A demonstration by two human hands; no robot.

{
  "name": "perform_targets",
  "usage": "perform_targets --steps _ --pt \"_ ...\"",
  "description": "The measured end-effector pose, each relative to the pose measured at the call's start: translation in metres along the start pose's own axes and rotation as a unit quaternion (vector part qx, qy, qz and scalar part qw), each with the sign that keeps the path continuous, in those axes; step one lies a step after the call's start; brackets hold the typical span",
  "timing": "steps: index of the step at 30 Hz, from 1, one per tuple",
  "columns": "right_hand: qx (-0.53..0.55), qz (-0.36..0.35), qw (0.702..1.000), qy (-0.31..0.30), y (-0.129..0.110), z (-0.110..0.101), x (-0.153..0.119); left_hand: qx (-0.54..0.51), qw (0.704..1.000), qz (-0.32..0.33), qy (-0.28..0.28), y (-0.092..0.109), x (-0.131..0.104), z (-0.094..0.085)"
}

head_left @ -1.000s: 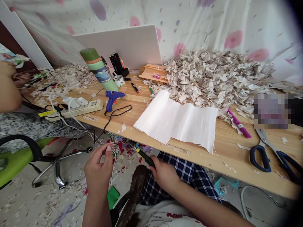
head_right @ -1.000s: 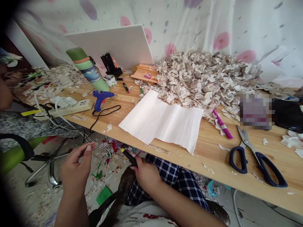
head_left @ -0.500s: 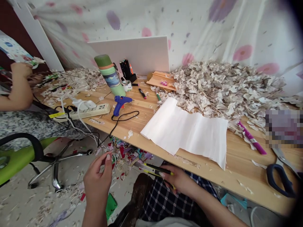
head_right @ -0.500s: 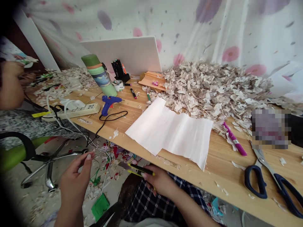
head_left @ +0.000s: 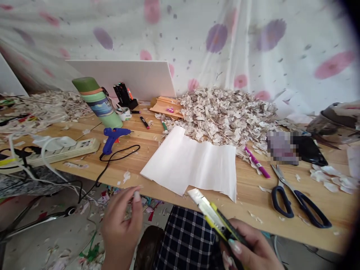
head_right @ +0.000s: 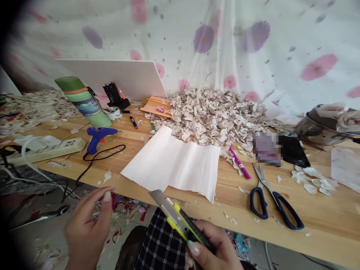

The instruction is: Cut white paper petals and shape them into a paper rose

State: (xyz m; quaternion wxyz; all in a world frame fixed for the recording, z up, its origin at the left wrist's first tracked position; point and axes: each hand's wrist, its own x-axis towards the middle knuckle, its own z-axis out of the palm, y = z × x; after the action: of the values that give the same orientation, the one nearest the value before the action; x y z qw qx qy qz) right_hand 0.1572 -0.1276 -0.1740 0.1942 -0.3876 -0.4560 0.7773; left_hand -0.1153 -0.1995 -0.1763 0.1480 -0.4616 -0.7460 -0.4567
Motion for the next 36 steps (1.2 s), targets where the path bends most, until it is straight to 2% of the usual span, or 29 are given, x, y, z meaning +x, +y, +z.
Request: perform_targets --steps 2,5,7,10,12,16,20,23,25,28,31,36 --pt "-0.08 -0.043 0.995 0.048 -0.016 -0.017 -0.006 -0.003 0.994 0.08 -0.068 0.011 0.009 0.018" --pt "-0.183 -0.081 0.975 0.097 -0.034 -0.046 -0.011 0.0 0.978 0.122 -0.167 0.017 0.021 0.044" --pt "-0.215 -0.109 0.964 0.111 -0.045 -0.064 -0.013 -0.007 0.959 0.145 -0.242 0.02 0.027 0.059" --pt "-0.263 -0.15 0.944 0.134 -0.061 -0.078 -0.011 -0.002 0.916 0.185 -0.355 0.021 0.036 0.079" --pt "-0.325 -0.158 0.922 0.143 -0.07 -0.079 -0.006 0.016 0.896 0.197 -0.398 0.019 0.041 0.088" --pt "-0.419 -0.142 0.89 0.114 -0.078 -0.069 0.008 0.055 0.886 0.192 -0.419 0.009 0.049 0.095" --pt "-0.472 -0.129 0.87 0.063 -0.078 -0.061 0.017 0.07 0.875 0.189 -0.44 0.004 0.057 0.093" --pt "-0.514 -0.116 0.848 0.051 -0.08 -0.063 0.02 0.066 0.879 0.19 -0.432 0.003 0.059 0.091" --pt "-0.545 -0.129 0.827 0.042 -0.083 -0.064 0.022 0.065 0.882 0.192 -0.426 0.004 0.059 0.091" --pt "-0.573 -0.153 0.805 -0.006 -0.087 -0.061 0.024 0.064 0.884 0.19 -0.423 0.003 0.058 0.092" --pt "-0.582 -0.137 0.8 -0.044 -0.091 -0.054 0.027 0.064 0.885 0.186 -0.421 0.001 0.058 0.094" --pt "-0.582 -0.146 0.799 -0.035 -0.095 -0.048 0.043 0.071 0.88 0.184 -0.432 -0.002 0.061 0.096"
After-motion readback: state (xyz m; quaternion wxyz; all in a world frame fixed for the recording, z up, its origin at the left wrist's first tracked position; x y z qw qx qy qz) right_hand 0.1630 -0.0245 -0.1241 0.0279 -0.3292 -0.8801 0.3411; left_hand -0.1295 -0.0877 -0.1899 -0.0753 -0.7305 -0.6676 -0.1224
